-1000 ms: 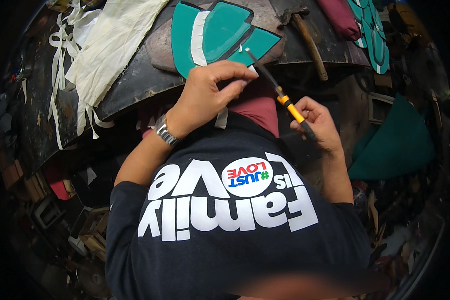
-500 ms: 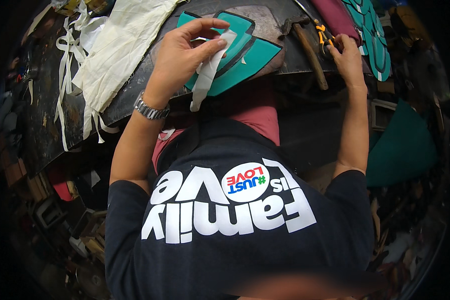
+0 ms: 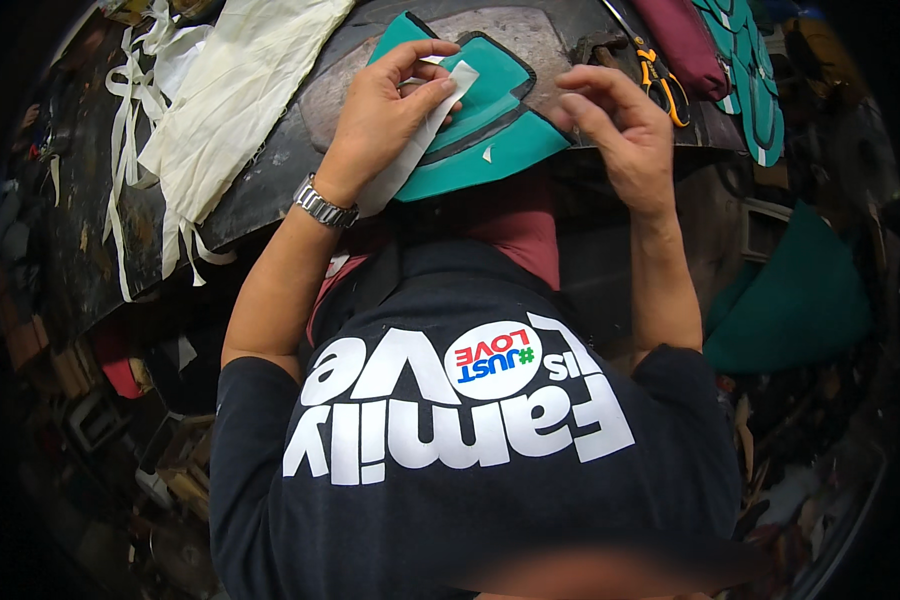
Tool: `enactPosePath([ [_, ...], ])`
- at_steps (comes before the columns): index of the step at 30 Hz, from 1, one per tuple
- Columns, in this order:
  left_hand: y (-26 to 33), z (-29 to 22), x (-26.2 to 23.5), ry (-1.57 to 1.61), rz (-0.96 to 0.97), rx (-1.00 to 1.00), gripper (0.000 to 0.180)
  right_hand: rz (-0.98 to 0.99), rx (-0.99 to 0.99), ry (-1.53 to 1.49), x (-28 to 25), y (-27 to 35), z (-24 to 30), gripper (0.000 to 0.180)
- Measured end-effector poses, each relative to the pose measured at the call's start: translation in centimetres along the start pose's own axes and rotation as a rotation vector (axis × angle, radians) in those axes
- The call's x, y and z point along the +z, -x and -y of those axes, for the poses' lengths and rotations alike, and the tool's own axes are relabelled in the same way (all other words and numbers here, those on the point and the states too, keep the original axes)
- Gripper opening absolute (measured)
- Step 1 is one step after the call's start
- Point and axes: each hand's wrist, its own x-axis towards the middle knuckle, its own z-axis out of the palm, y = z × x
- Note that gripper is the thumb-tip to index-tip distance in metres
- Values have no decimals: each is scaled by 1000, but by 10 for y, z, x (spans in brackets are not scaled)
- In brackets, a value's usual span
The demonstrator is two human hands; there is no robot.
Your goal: The person cuts a white woven fabric into narrow strips using yellow-handled scissors, then places the strips onto green fabric pieces on a workbench. The person trims the white strips to fit the green pieces and continues assembling the components.
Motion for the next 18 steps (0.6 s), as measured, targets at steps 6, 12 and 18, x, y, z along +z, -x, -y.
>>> enactPosePath([
  [6, 2, 4, -1, -43, -13, 54, 36, 149, -334, 523, 32, 12, -16, 37],
  [12, 0, 5, 1, -97, -39, 109, 33, 351, 82, -592, 4, 22, -1, 38],
  [18, 11, -17, 5, -33, 86, 32, 36, -48, 69, -69, 23, 14, -33, 28],
])
